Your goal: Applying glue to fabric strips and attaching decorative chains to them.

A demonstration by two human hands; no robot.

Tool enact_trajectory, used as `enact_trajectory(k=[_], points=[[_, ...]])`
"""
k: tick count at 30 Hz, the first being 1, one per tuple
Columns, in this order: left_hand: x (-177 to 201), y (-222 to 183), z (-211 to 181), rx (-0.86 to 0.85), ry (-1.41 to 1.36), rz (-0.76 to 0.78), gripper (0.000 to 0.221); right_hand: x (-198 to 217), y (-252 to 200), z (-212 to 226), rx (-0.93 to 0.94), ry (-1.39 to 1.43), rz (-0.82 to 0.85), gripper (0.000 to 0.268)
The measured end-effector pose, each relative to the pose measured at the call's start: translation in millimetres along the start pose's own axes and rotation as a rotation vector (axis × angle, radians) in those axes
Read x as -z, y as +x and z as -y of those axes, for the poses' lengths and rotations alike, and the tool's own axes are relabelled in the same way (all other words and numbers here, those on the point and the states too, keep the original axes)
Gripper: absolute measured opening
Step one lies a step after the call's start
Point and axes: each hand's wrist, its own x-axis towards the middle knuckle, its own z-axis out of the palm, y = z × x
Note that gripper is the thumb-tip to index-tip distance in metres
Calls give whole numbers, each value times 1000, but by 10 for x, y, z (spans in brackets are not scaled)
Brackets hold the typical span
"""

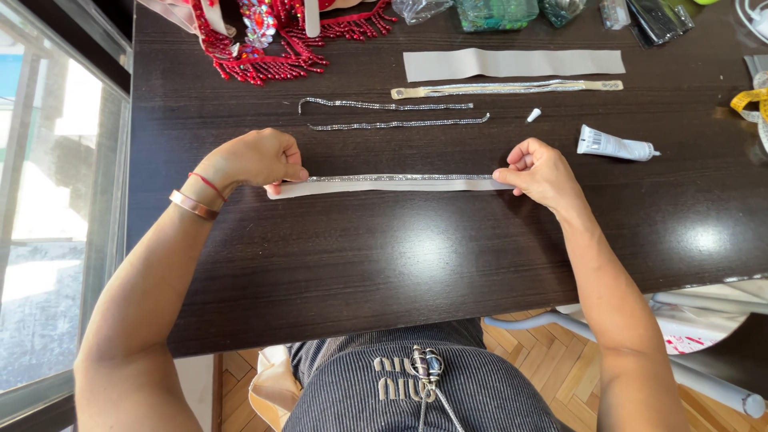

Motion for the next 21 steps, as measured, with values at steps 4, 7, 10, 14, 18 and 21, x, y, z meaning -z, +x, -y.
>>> enact_trajectory(k=[4, 7, 10, 14, 18, 21], points=[[15, -68, -30, 4, -3, 2, 17, 11, -50, 84, -3, 3, 1, 33], [-5, -138, -41, -7, -3, 6, 20, 30, -8, -24, -7, 28, 1, 34], [-167, -315, -8, -123, 51, -69, 21, 36, 52, -126, 26, 111, 6, 28], [-754, -564, 200, -383, 707, -660, 22, 23, -4, -57, 62, 145, -11, 17], [-1132, -587, 377, -658, 881, -984, 12, -241, -226, 412, 222, -73, -62, 21], [-1205, -584, 413, -636, 881, -1035, 21, -675, -322, 743, 777, -385, -111, 21]])
